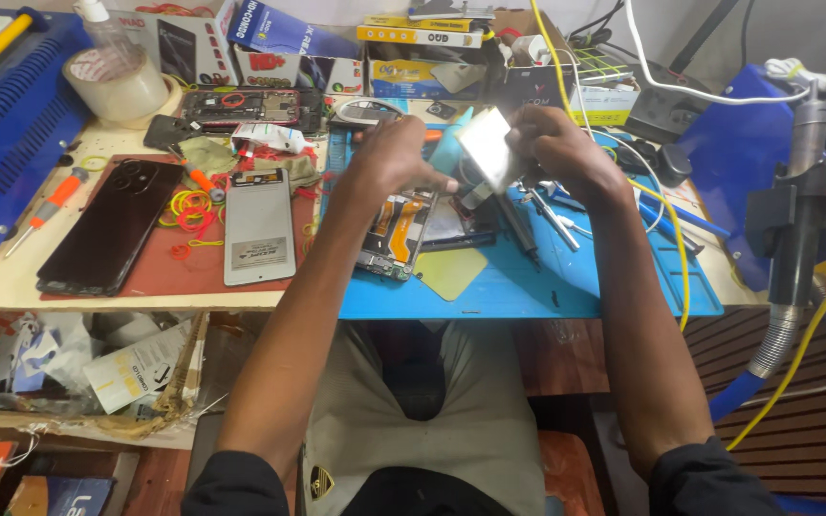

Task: The person disassembles a mobile phone at a workbench, using a screwdriver to remove internal components and handling the screen and battery assembly by hand.

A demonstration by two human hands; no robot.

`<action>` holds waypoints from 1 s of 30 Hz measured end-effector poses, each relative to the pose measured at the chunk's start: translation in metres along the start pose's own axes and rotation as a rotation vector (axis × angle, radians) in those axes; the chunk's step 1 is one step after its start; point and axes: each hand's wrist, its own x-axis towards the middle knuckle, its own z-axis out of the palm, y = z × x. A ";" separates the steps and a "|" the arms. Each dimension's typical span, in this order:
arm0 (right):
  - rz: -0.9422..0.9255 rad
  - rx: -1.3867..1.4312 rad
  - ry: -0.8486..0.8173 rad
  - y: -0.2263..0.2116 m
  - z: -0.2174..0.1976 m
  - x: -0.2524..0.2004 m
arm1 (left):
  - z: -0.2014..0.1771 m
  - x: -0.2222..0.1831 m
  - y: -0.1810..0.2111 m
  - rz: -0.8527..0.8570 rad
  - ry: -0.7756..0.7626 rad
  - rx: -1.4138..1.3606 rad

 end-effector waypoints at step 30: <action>0.218 -0.944 0.289 0.002 -0.011 -0.017 | 0.034 0.044 0.019 0.126 0.162 -0.046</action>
